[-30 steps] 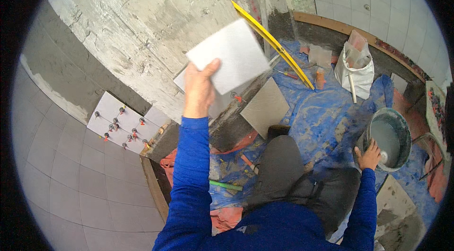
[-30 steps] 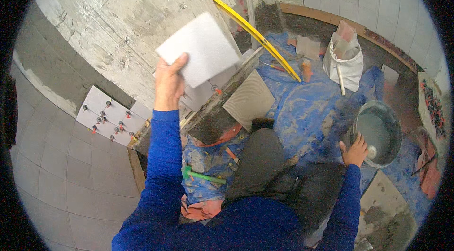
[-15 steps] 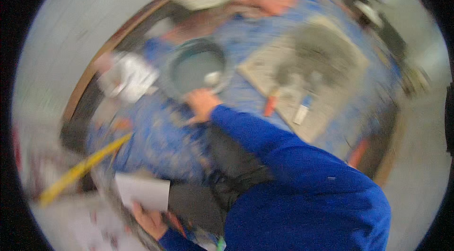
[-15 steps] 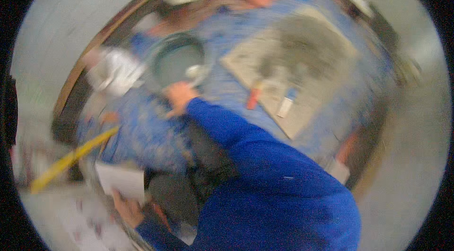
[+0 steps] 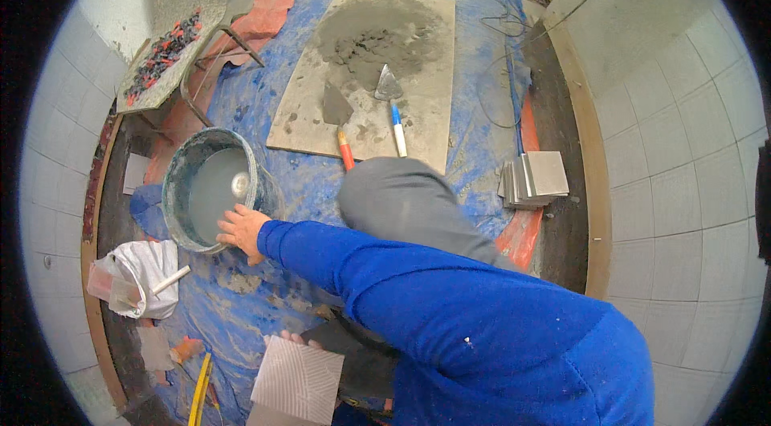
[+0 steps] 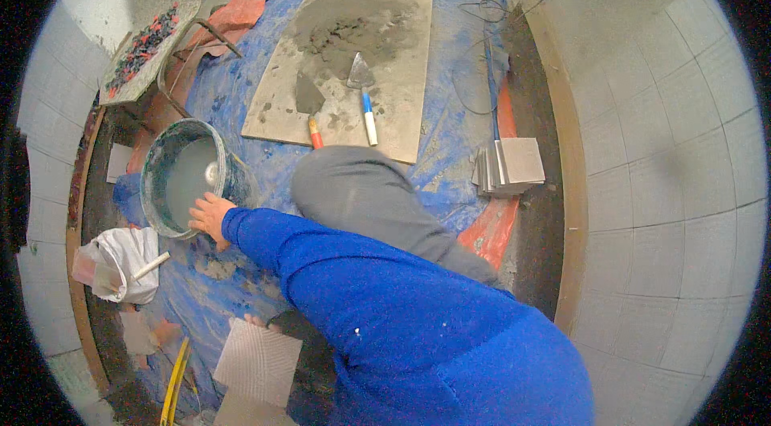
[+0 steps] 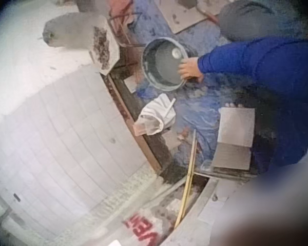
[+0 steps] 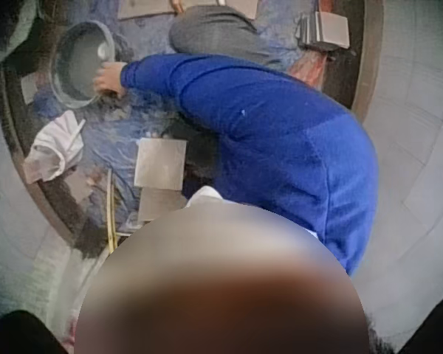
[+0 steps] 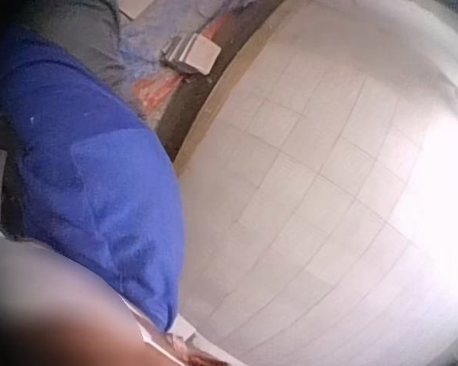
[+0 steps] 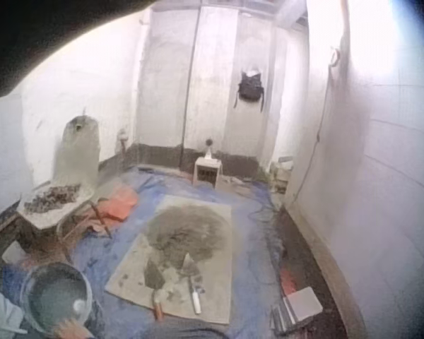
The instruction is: The person applies adhesive to a tile with a notched trowel, places the tile on a wall, and secures it with tile spacers. They use a rubber mallet to tap the tile into place and adjust the spacers to ensure alignment.
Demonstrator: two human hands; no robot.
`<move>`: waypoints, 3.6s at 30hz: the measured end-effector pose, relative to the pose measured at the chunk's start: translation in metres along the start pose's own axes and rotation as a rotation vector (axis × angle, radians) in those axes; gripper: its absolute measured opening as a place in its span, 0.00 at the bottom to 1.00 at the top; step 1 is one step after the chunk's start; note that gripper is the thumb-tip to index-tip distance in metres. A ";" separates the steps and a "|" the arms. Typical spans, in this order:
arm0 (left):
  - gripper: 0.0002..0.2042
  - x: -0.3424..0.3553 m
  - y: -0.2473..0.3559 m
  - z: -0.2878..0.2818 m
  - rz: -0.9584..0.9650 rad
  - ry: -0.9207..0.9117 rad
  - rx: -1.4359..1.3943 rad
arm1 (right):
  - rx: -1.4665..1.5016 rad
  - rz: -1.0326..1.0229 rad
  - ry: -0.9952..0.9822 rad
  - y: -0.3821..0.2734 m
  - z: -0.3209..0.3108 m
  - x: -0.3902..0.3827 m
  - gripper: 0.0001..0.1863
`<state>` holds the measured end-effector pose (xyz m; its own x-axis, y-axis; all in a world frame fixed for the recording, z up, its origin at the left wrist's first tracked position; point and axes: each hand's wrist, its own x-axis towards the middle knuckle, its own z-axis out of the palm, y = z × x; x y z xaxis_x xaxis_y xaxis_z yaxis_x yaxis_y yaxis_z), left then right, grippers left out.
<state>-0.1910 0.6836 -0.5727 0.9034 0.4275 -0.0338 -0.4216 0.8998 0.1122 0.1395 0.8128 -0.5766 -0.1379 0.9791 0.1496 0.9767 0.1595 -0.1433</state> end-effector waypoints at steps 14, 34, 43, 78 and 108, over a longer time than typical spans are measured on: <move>0.58 0.122 -0.053 0.104 0.344 -0.055 0.369 | 0.445 0.961 0.147 0.363 -0.059 -0.149 0.33; 0.36 0.462 0.017 0.066 0.874 0.560 0.456 | 0.193 1.447 -0.152 0.769 0.000 -0.324 0.21; 0.39 0.466 -0.006 0.050 1.079 0.742 0.389 | -0.082 0.785 -0.275 0.706 0.002 -0.238 0.13; 0.44 0.429 0.020 0.019 0.814 0.440 0.423 | -0.099 1.260 -0.066 0.767 -0.025 -0.237 0.14; 0.42 0.428 0.032 0.009 0.553 0.037 0.521 | 0.280 1.163 0.155 0.631 0.005 -0.201 0.23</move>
<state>0.1829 0.8941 -0.5745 0.5641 0.8151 0.1320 -0.7125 0.3997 0.5767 0.7826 0.7169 -0.7024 0.8408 0.5326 -0.0970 0.4314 -0.7674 -0.4743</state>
